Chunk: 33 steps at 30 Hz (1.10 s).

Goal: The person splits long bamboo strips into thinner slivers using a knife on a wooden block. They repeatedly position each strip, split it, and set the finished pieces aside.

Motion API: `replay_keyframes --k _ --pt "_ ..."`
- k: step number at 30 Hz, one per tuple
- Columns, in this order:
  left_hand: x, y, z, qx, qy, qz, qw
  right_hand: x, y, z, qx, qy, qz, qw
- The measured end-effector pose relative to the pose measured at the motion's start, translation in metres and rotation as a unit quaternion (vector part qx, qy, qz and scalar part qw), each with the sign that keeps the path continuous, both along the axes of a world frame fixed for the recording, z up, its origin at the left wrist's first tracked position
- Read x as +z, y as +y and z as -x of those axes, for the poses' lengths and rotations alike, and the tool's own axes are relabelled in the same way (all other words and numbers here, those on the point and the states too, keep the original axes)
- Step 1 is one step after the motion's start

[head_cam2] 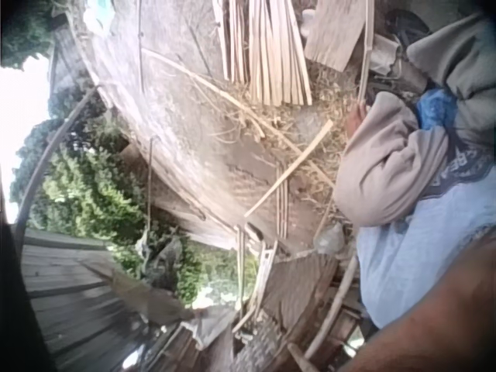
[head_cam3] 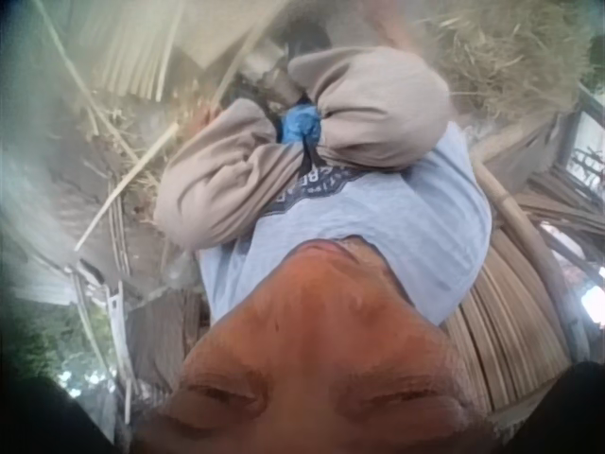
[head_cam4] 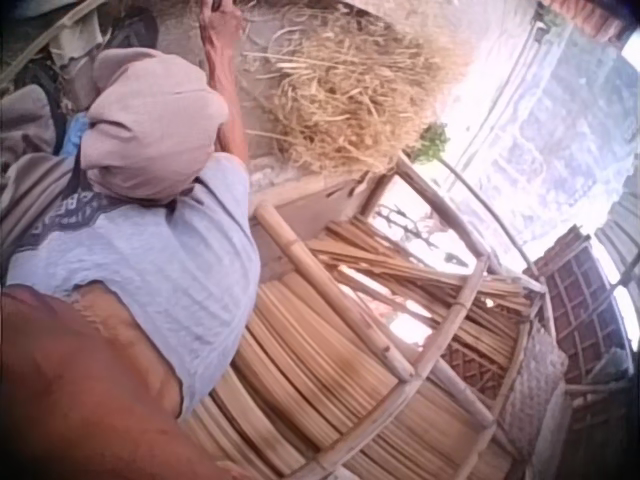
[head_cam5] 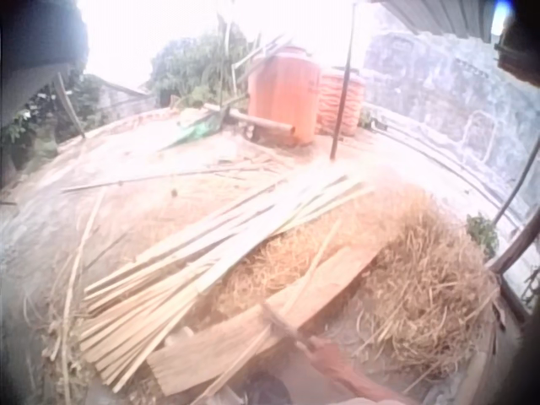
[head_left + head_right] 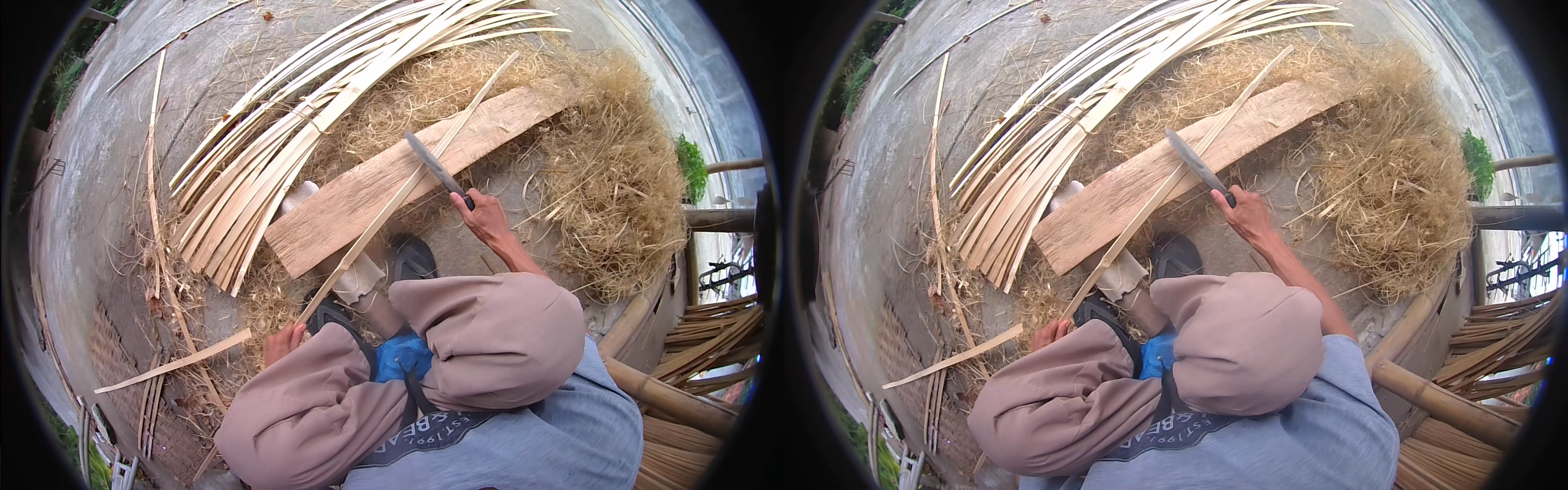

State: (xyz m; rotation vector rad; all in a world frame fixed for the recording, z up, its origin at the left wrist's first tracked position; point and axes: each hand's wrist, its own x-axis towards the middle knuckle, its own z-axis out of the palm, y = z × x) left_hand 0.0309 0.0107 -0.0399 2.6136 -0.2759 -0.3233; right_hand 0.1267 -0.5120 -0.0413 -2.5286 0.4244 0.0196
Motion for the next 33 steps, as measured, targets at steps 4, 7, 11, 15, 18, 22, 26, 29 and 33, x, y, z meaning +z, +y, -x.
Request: replay_keyframes --k 4,7,11,15,18,22,26,29,33 --pt "-0.003 0.034 0.026 0.012 -0.017 0.021 1.0 -0.017 -0.017 -0.005 0.046 -0.021 0.031 0.998" --pt "-0.014 0.067 0.046 0.068 -0.034 0.078 0.994 -0.023 -0.086 -0.043 -0.184 -0.059 0.054 0.98" --pt "-0.014 0.026 0.01 0.065 -0.078 0.109 0.989 -0.004 -0.059 -0.044 -0.127 -0.148 0.001 0.981" --pt "0.007 -0.062 -0.05 0.025 -0.045 0.081 0.995 -0.011 -0.019 -0.03 -0.12 -0.051 -0.05 0.99" --pt "0.003 -0.085 -0.066 0.027 -0.064 0.084 0.994 -0.025 0.031 -0.017 -0.137 0.038 -0.188 0.972" --pt "-0.006 -0.094 -0.069 0.018 -0.083 0.062 0.994 0.005 0.106 0.057 0.132 0.08 -0.111 0.982" --pt "-0.005 -0.095 -0.065 0.02 -0.091 0.069 0.993 0.008 0.1 0.061 0.081 0.026 -0.044 0.995" --pt "0.003 -0.099 -0.069 0.019 -0.086 0.086 0.992 0.002 0.074 0.031 -0.049 0.109 -0.102 0.988" --pt "0.011 -0.074 -0.061 0.014 -0.061 0.105 0.993 -0.023 0.069 0.057 0.158 -0.04 -0.003 0.987"
